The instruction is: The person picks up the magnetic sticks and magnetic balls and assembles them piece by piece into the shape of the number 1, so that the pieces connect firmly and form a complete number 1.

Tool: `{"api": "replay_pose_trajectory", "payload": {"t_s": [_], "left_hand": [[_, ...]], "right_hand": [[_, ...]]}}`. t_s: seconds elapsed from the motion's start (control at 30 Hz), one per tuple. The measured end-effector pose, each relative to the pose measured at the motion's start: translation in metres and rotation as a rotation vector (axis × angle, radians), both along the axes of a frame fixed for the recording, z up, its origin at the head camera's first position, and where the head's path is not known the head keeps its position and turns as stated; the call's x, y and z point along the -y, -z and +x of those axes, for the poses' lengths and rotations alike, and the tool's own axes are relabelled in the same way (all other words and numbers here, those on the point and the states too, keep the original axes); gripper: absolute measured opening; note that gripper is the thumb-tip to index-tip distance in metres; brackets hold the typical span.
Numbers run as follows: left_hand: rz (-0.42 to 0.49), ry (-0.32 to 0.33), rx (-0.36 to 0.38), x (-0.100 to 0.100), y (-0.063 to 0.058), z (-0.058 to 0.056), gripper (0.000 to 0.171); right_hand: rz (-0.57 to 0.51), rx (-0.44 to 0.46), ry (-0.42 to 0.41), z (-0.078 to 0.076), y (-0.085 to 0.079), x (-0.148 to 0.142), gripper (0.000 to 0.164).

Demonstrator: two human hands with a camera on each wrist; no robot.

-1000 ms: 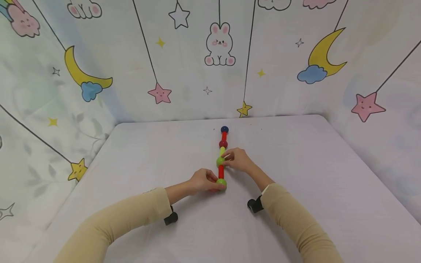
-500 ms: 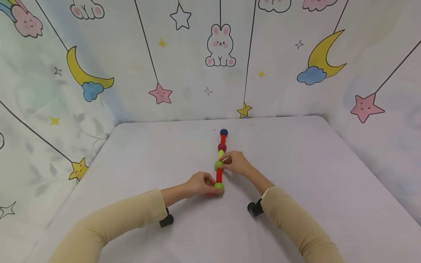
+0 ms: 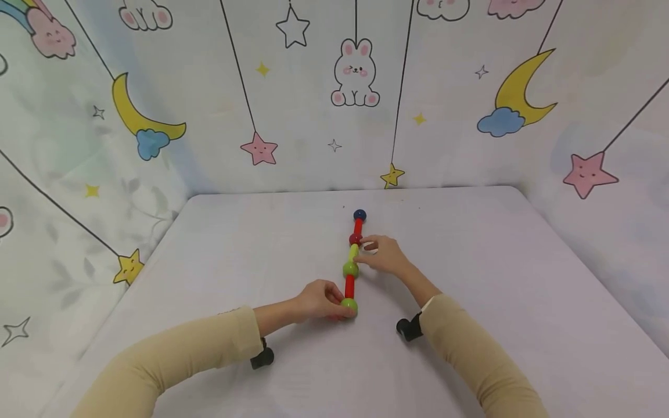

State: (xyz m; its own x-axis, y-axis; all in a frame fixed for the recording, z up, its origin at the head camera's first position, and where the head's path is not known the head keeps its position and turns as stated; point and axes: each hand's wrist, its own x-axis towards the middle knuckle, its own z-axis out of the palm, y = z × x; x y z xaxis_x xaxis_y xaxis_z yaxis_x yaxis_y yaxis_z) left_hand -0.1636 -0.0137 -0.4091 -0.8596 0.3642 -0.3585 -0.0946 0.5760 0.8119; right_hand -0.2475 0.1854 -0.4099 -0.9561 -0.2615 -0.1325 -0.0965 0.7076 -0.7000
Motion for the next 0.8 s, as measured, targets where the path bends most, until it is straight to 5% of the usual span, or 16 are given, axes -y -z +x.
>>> {"api": "replay_pose_trajectory", "payload": {"t_s": [0.23, 0.63, 0.8], "left_hand": [[0.012, 0.001, 0.004, 0.000, 0.002, 0.003, 0.029], [-0.003, -0.012, 0.007, 0.001, 0.001, 0.007, 0.031], [-0.037, -0.031, -0.002, -0.001, 0.001, 0.009, 0.056]], "right_hand": [[-0.032, 0.018, -0.023, -0.008, 0.001, 0.001, 0.073], [-0.042, -0.054, -0.038, -0.015, -0.001, 0.012, 0.048], [-0.096, -0.069, 0.041, -0.022, 0.002, 0.018, 0.031]]}}
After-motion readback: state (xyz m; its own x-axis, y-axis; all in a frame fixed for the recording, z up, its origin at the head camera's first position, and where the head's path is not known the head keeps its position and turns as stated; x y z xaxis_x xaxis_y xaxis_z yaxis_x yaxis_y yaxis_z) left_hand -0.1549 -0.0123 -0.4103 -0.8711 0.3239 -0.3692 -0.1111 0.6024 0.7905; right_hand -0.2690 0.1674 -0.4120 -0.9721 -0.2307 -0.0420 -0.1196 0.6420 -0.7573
